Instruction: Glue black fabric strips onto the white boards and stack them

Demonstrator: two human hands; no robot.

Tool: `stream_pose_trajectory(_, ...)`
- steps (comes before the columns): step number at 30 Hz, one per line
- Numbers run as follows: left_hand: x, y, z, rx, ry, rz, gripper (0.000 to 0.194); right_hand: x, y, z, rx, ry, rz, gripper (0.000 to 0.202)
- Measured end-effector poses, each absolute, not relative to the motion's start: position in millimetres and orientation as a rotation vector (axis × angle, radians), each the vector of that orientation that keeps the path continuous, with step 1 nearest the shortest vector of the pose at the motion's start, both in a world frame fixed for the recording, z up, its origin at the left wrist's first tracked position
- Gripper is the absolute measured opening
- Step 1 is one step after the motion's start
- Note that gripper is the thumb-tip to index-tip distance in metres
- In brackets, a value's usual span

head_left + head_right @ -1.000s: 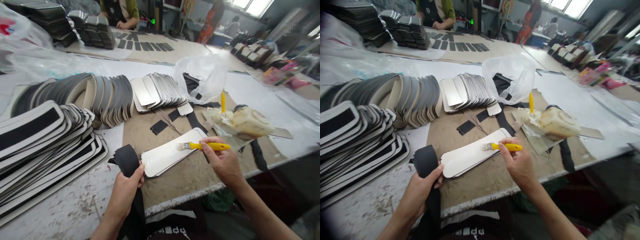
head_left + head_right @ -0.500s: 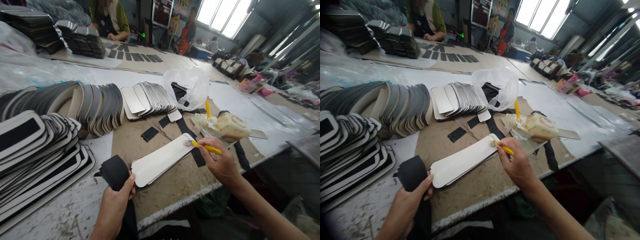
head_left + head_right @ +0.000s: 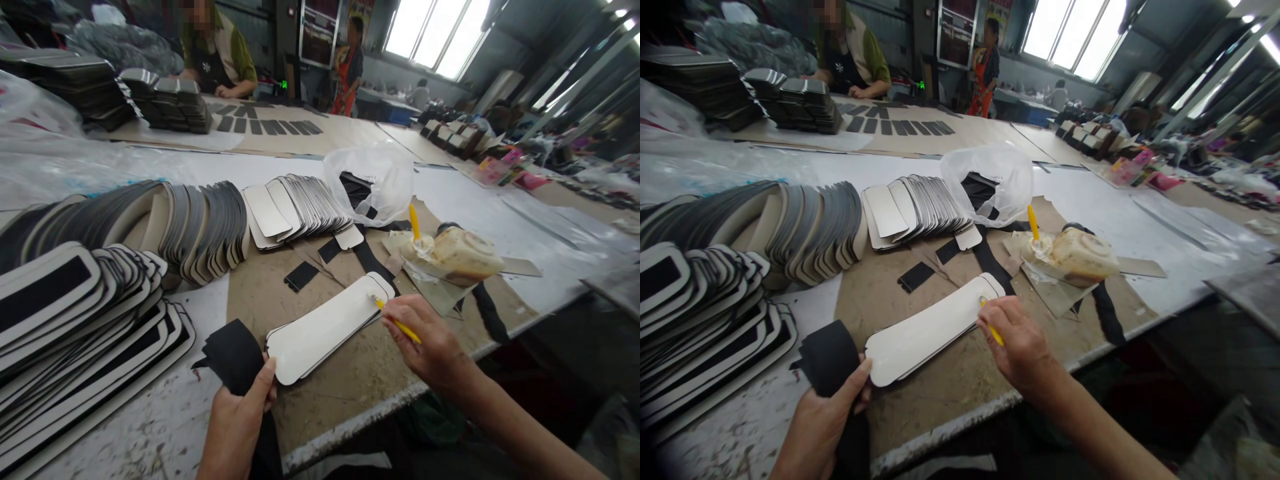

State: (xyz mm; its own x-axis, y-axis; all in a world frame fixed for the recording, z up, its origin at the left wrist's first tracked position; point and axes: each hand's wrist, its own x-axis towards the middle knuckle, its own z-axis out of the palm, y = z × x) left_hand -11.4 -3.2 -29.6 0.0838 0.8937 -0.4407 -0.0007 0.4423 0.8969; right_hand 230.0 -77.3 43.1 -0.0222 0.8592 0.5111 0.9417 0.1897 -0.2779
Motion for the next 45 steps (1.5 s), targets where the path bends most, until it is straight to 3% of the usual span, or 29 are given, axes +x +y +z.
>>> stream_pose_trajectory(7, -11, -5, -24, 0.932, 1.281, 0.809, 0.037, 163, -90, 44, -1.436, -1.71, 0.321, 0.02)
stream_pose_trajectory(12, -10, -6, -24, 0.906, 1.258, 0.827, 0.034, 163, -84, 38, -1.487, -1.391, 0.416, 0.012)
stream_pose_trajectory(20, -12, -6, -29, 0.923, 1.248, 0.835, 0.032, 204, -92, 36, -1.742, -1.387, 0.079, 0.007)
stream_pose_trajectory(27, -10, -5, -25, 0.906, 1.268, 0.828, 0.035, 191, -86, 35, -1.652, -1.415, 0.252, 0.008)
stream_pose_trajectory(37, -9, -5, -20, 0.89, 1.248, 0.83, 0.036, 241, -95, 41, -1.729, -1.524, -0.284, 0.009)
stream_pose_trajectory(45, -20, -4, -19, 0.922, 1.285, 0.869, 0.044, 230, -110, 56, -1.664, -1.496, -0.15, 0.012)
